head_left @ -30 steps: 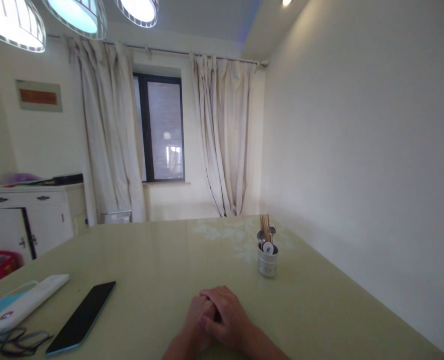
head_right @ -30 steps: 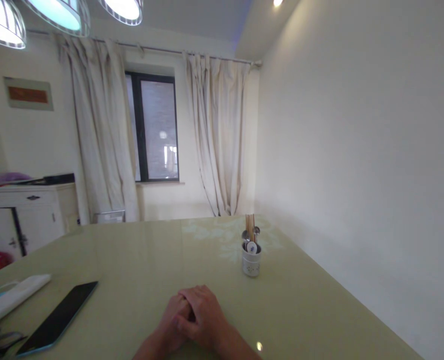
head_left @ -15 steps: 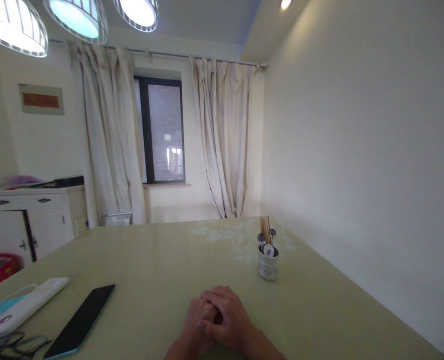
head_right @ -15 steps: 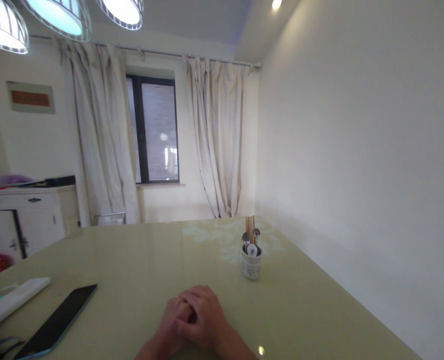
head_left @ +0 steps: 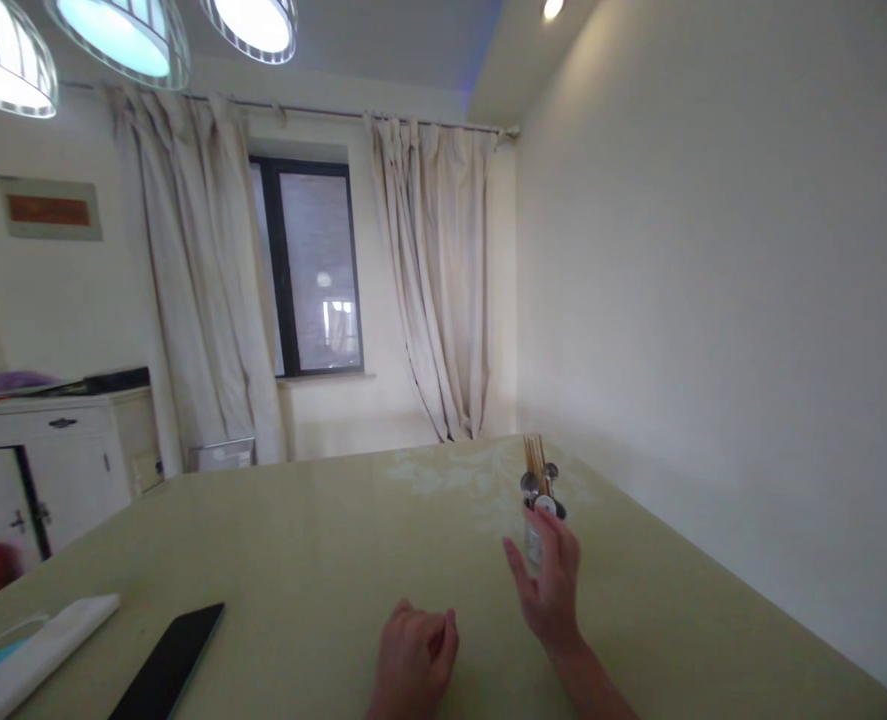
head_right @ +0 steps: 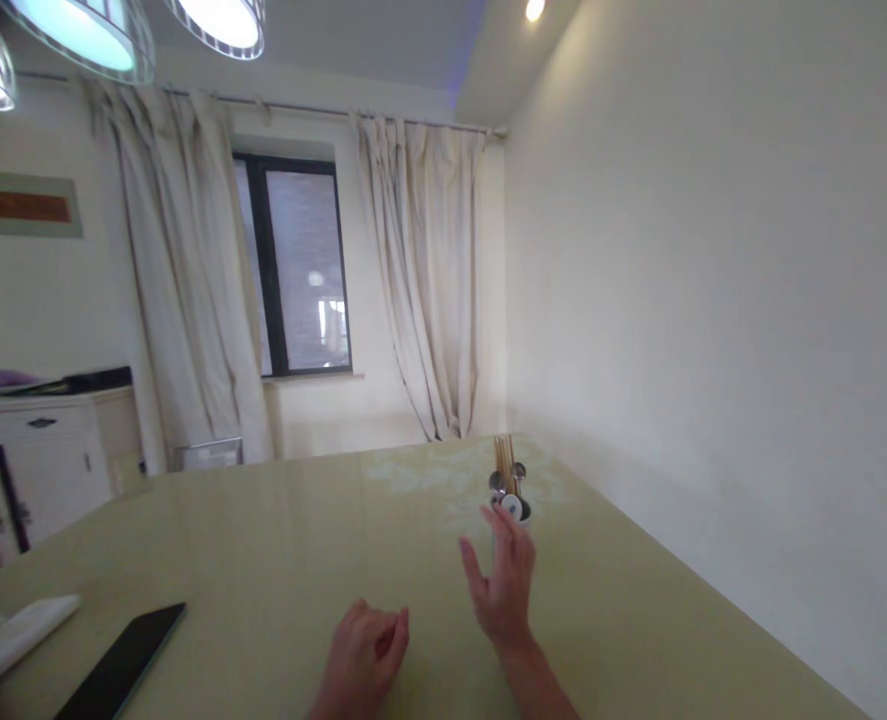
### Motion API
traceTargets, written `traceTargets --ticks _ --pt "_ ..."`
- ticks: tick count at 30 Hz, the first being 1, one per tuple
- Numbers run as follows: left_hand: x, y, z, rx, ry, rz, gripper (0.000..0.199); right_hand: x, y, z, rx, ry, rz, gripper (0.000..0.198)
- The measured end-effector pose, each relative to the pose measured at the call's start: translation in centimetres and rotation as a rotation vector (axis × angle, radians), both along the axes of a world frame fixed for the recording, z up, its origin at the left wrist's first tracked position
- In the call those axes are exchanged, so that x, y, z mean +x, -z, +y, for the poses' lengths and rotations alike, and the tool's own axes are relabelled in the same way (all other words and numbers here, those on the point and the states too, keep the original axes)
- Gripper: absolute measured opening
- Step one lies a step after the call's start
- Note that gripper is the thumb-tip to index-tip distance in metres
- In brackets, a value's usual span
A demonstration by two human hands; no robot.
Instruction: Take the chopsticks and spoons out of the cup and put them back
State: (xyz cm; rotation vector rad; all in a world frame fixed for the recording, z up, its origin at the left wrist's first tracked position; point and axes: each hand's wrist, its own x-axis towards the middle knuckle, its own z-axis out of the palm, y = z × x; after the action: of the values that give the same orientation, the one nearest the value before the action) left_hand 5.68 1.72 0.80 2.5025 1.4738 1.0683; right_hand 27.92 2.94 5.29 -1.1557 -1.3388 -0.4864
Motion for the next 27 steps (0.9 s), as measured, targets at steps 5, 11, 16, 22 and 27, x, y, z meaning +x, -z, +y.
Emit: traceTargets --ticks 5,11,16,22,27 --pt "0.7 0.9 0.6 -0.023 0.061 -0.007 0.056 4.1 0.4 2.4 -0.044 0.263 0.272 0.098" --pt "1.9 1.1 0.5 -0.041 0.075 -0.035 0.051 6.2 3.9 4.7 -0.325 0.131 0.465 0.117" --pt "2.3 0.4 -0.5 -0.117 0.115 -0.079 0.056 6.8 4.6 4.8 -0.391 0.013 0.54 0.099" --pt "2.4 1.4 -0.2 -0.152 0.089 -0.092 0.052 6.3 3.8 4.1 -0.313 0.016 0.44 0.085" --pt "2.4 2.3 0.9 -0.191 0.107 -0.161 0.038 4.4 3.4 3.3 -0.352 -0.049 0.34 0.06"
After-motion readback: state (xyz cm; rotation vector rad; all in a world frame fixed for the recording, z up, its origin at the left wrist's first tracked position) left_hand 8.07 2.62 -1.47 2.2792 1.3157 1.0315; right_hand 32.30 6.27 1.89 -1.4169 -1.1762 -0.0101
